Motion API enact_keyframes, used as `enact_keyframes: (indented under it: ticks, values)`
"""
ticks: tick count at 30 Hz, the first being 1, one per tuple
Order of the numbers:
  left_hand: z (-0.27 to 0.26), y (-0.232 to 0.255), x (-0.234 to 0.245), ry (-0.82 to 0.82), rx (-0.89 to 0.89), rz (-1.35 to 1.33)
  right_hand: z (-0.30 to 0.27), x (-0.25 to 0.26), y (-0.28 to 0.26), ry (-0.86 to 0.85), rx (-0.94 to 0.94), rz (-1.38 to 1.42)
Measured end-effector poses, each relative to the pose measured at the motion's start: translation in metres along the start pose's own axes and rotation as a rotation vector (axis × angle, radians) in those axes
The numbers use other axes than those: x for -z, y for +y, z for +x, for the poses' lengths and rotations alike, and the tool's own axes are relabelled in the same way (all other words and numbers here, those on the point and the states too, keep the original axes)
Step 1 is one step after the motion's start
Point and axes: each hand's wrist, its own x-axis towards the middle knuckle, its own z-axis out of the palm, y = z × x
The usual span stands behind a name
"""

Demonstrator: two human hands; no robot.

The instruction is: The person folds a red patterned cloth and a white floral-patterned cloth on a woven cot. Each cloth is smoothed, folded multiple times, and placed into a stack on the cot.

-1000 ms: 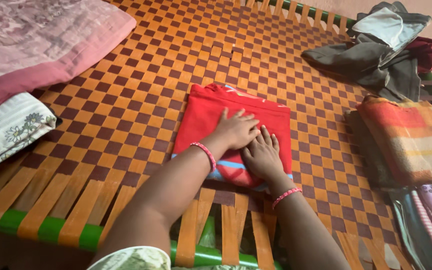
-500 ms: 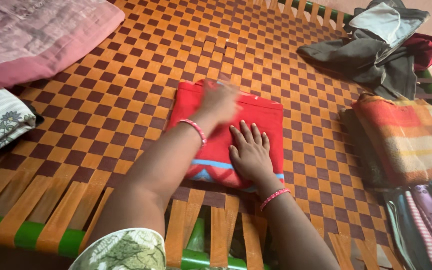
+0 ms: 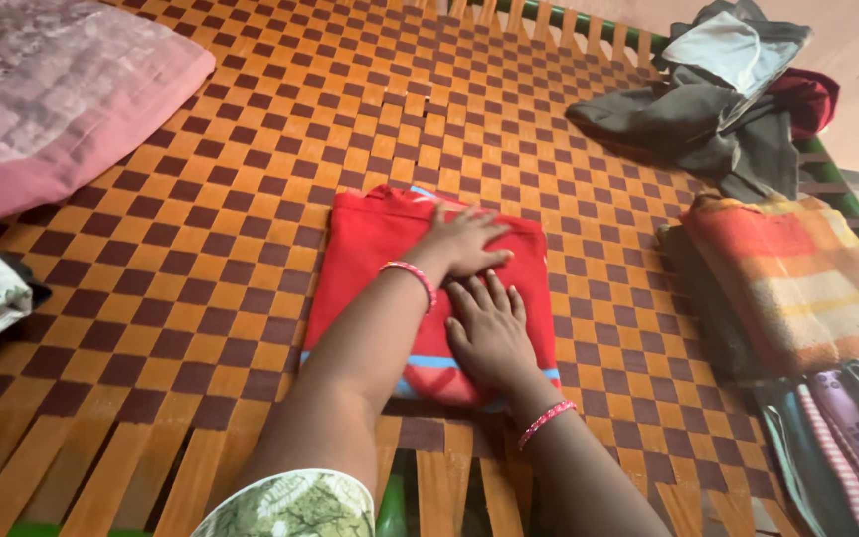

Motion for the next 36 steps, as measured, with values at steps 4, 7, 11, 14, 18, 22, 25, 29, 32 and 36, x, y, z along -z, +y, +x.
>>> enact_keyframes:
  ticks: [4,7,11,14,18,22,25,29,32,36]
  values:
    - [-0.015,-0.054,0.013,0.187,0.241,0.099,0.001,0.001,-0.001,0.052,0.04,0.035]
    - [-0.018,-0.081,0.021,0.53,0.318,0.299,0.001,-0.002,0.001,0.033,0.026,0.042]
    - [-0.018,-0.05,0.019,0.669,0.236,0.448,0.003,-0.01,0.008,0.062,0.024,0.054]
    - [-0.041,0.005,0.009,0.272,0.209,0.06,0.007,-0.016,0.011,-0.012,-0.031,-0.062]
    - [-0.096,0.018,0.015,0.061,0.218,-0.005,0.006,-0.02,0.014,0.057,0.041,-0.033]
    - [-0.129,-0.041,0.04,0.071,0.518,0.084,0.005,-0.016,0.014,0.056,0.043,0.022]
    - [-0.142,-0.082,0.04,0.234,0.664,0.006,0.007,-0.012,0.009,0.064,0.053,0.04]
    - [-0.141,-0.1,0.012,0.414,0.623,-0.003,0.007,-0.008,0.016,0.063,0.062,0.085]
    - [-0.146,-0.101,-0.002,0.535,0.563,-0.083,0.009,-0.008,0.024,0.119,0.118,0.169]
    - [-0.165,-0.083,-0.004,0.604,0.596,-0.1,0.007,0.001,0.054,0.239,0.044,0.235]
